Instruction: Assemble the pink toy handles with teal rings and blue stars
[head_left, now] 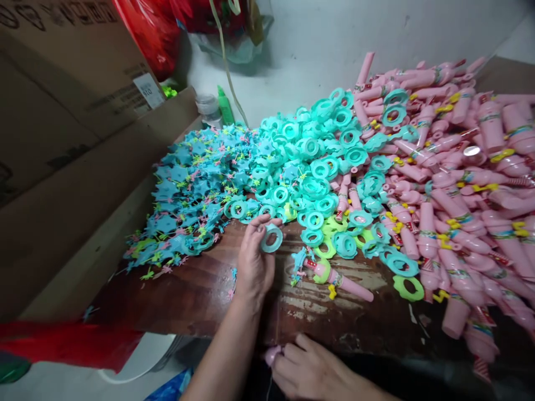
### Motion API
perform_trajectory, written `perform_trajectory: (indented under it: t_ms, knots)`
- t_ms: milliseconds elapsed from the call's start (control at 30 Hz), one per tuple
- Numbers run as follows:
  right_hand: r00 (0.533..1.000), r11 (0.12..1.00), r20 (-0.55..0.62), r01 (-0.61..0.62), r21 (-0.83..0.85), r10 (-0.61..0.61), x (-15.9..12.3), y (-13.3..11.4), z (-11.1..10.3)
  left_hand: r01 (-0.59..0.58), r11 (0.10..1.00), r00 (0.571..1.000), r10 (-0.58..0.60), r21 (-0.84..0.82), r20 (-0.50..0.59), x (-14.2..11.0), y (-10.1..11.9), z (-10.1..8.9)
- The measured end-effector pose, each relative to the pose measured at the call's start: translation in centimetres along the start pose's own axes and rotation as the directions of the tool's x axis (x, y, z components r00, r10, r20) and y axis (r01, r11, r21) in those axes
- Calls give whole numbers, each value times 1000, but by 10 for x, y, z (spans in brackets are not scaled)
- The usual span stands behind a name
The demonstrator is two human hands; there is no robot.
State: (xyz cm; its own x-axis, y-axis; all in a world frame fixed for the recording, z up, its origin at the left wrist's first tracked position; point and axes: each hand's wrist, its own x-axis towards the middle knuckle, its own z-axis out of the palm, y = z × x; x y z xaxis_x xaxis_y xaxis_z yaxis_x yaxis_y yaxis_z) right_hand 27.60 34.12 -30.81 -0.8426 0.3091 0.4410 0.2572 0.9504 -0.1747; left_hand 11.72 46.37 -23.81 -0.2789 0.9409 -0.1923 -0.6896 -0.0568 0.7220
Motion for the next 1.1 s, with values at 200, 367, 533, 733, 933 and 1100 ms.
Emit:
perform_trajectory:
  t_ms: [200, 367, 533, 733, 933, 1100]
  knots:
    - [937, 871, 246, -326, 367, 247, -26, -18, -6, -11, 994, 994, 23, 107, -105, -22, 38, -31]
    - [691, 611, 565, -701, 369, 451, -65, -28, 9, 76, 996, 981, -66, 49, -182, -41, 36, -46]
    - [570, 585, 667, -774, 241, 480, -69, -31, 12, 76, 988, 992, -62, 134, -107, -56, 36, -41]
    - [521, 281, 458, -823, 494, 720, -20, -4, -67, 76, 993, 997, -77, 95, 8, -69, 32, -25]
    - [446, 242, 319, -822, 516, 836, 2, 17, -81, 183, 962, 983, -182, -204, 25, -84, 7, 6]
    - [480, 345, 288, -843, 412, 829, -17, 15, -69, 181, 968, 983, -180, -171, 24, -92, -8, 8]
